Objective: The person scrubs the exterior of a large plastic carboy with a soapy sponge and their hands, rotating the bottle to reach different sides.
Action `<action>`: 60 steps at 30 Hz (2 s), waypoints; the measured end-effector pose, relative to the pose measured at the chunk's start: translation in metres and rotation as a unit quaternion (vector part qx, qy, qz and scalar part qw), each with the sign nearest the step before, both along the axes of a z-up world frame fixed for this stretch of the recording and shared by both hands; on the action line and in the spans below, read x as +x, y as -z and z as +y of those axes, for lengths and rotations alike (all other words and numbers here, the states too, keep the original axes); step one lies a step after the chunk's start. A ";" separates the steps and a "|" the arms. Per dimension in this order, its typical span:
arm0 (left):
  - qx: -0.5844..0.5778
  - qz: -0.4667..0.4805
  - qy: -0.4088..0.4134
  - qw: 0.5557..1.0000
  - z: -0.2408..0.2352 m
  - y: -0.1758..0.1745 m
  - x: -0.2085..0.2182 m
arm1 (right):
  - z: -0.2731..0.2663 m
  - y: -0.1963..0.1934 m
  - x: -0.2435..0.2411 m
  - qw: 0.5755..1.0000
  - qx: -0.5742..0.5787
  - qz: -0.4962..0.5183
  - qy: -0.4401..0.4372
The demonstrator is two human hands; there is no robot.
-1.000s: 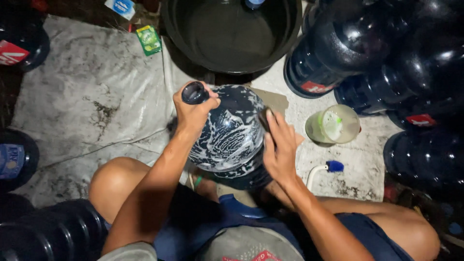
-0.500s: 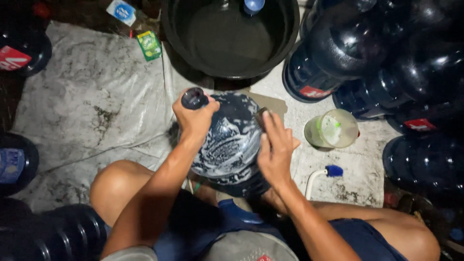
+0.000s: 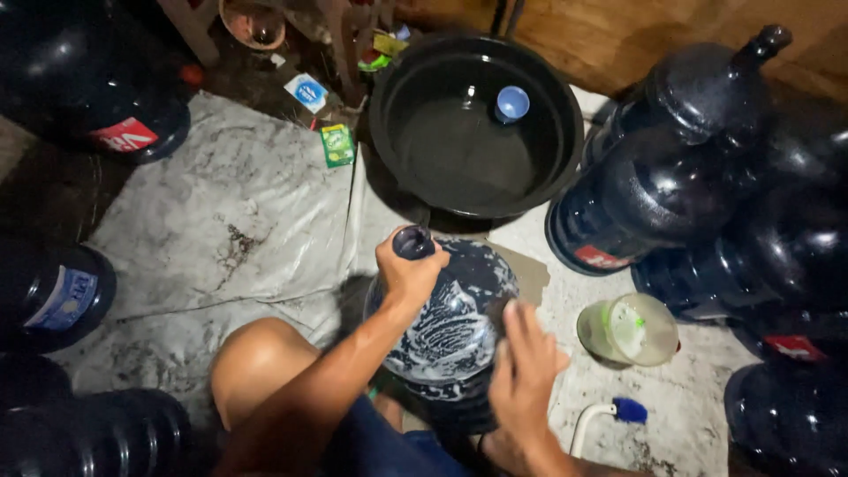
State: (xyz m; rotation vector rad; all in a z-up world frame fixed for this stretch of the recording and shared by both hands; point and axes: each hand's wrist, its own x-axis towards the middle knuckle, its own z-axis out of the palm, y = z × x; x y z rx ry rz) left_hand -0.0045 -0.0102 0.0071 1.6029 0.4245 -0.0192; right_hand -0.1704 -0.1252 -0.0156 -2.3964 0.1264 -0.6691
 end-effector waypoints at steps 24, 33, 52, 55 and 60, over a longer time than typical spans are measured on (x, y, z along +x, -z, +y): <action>-0.019 -0.103 0.076 0.992 0.005 0.012 -0.005 | -0.016 -0.005 0.018 0.997 0.007 -0.031 0.068; -0.028 -0.117 0.046 0.992 -0.001 -0.003 -0.015 | -0.010 -0.043 -0.004 0.991 -0.132 0.018 0.035; -0.102 -0.120 0.079 0.984 -0.004 -0.002 -0.020 | 0.028 -0.080 0.066 0.993 -0.045 0.093 -0.057; -0.092 -0.117 0.051 0.987 0.004 -0.003 -0.013 | 0.025 -0.085 0.048 0.975 -0.180 0.107 -0.072; -0.111 -0.066 0.047 0.991 0.001 -0.004 -0.017 | 0.002 -0.089 0.042 0.926 -0.291 0.236 -0.055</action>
